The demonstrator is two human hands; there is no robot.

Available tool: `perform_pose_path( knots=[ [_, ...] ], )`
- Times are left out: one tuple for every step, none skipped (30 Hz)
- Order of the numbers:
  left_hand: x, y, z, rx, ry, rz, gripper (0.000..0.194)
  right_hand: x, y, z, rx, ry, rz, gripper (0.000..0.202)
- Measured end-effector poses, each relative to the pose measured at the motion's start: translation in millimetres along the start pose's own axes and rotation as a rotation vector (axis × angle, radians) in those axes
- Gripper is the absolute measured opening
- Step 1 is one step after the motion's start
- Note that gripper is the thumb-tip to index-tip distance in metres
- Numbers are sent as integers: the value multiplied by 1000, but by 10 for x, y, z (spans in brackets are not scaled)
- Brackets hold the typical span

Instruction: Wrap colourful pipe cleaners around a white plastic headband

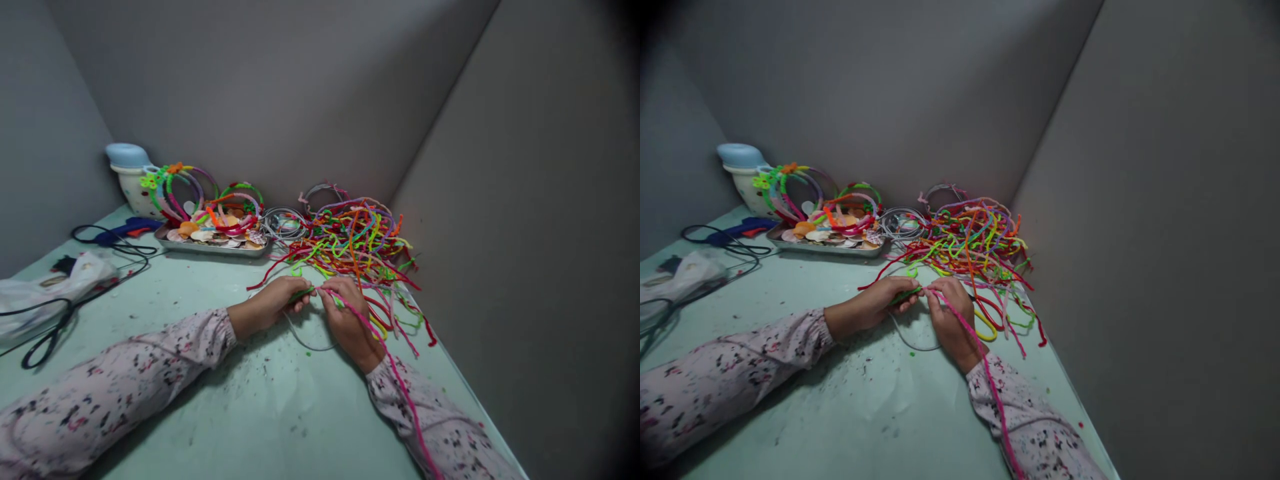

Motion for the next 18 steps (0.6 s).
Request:
perform_pose_path(
  knots=[
    [4,-7,1,-24,-17,-20,18,-6,4,3,-1,-4,-2,5],
    [7,-11,1,-43,-31,-33,17,-10,7,8,0,-11,-4,5],
    [10,-14,0,-58,-41,-42,17,-13,7,10,2,-15,-6,5],
    [11,-16,-1,-72,-48,-48,17,-15,4,9,5,-17,-10,5],
    [12,-20,-2,-88,-51,-56,17,-15,-1,8,7,-18,-13,5],
    [12,-25,-3,-105,-53,-69,17,-15,-7,5,8,-18,-17,5],
    [12,-31,-2,-124,-57,-85,18,-15,-15,3,9,-19,-21,5],
    [10,-40,1,-146,-64,-106,19,-15,-22,1,10,-21,-27,5],
    [8,-49,5,-170,-73,-128,19,-15,-28,0,12,-23,-30,5],
    [5,-59,11,-195,-85,-153,19,-17,-34,-1,15,-24,-34,5],
    [1,-68,18,-223,-95,-178,19,-19,-38,-2,20,-24,-38,5],
    [-3,-74,26,-249,-109,-199,18,-21,-40,-3,24,-24,-41,5],
    [-8,-78,33,-270,-121,-212,18,-23,-41,-4,26,-24,-42,5],
    [-11,-78,39,-284,-128,-219,17,-25,-42,-4,25,-27,-44,5],
    [-14,-77,43,-291,-131,-221,17,-25,-43,-3,22,-31,-44,5],
    [-17,-76,46,-295,-131,-223,16,-25,-43,-1,18,-37,-44,6],
    [-19,-75,47,-298,-128,-223,16,-25,-43,1,14,-41,-42,6],
    [-19,-76,48,-301,-123,-223,17,-24,-42,2,12,-44,-40,6]
  ],
)
Point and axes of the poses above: each hand's wrist, its own x-axis towards the middle knuckle, its own z-axis out of the palm, y = z × x, the point moved 5 cm from there along x, towards the middle knuckle, and after that the axes turned 5 degrees about -y, right-handed, at the moved point
